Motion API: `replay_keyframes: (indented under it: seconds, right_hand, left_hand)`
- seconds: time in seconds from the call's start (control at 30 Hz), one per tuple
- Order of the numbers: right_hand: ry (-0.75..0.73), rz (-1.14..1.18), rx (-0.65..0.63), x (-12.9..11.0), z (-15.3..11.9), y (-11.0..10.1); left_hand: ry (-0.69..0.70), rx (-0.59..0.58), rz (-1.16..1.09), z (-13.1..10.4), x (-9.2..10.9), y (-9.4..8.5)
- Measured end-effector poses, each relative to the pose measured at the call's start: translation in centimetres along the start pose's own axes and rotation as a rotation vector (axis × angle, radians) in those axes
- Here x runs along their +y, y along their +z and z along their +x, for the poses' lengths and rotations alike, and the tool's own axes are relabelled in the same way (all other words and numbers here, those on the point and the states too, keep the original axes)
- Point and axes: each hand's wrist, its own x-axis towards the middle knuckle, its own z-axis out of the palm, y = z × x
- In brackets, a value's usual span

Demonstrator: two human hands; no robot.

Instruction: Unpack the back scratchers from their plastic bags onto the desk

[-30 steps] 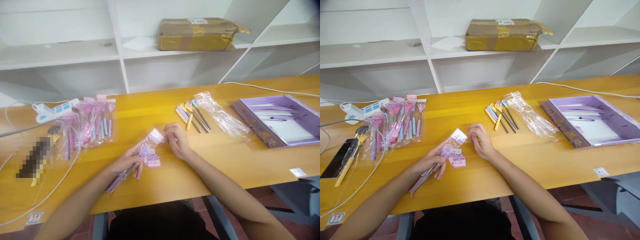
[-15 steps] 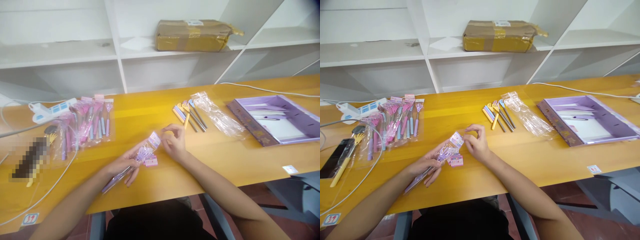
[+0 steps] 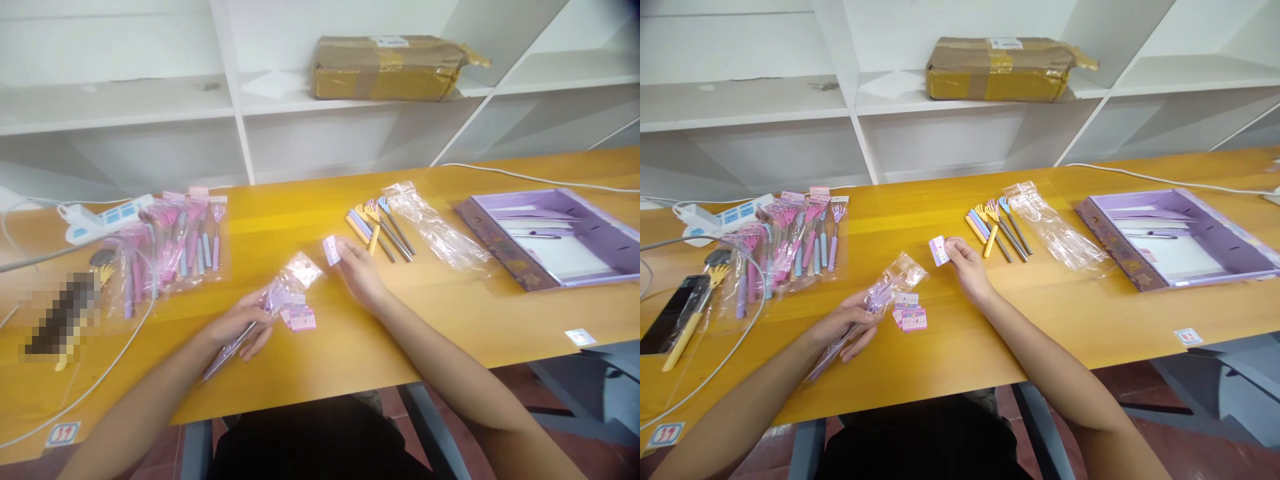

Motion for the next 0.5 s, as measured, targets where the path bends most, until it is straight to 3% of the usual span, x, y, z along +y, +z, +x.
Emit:
replay_keyframes:
  seconds: [0.07, 0.17, 0.3, 0.43, 0.5]
  right_hand:
    - [0.049, -0.035, -0.137, 0.1, -0.2, 0.0]
    - [0.001, -0.225, -0.343, 0.2, -0.7, 0.7]
    - [-0.079, -0.217, -0.333, -0.4, -1.5, 1.9]
    - [0.131, -0.008, -0.470, -1.4, -2.2, 3.1]
    - [0.182, -0.023, -0.300, -2.5, -2.2, 3.3]
  left_hand:
    - [0.068, 0.037, -0.053, -0.2, 0.4, 0.0]
    - [0.110, 0.069, -0.099, 0.0, 0.7, -0.1]
    - [0.038, 0.114, -0.079, 0.7, 0.2, -0.4]
    - [-0.089, 0.058, -0.023, 1.3, -0.9, -0.3]
    - [-0.145, -0.052, -0.012, 1.4, -1.3, -0.3]
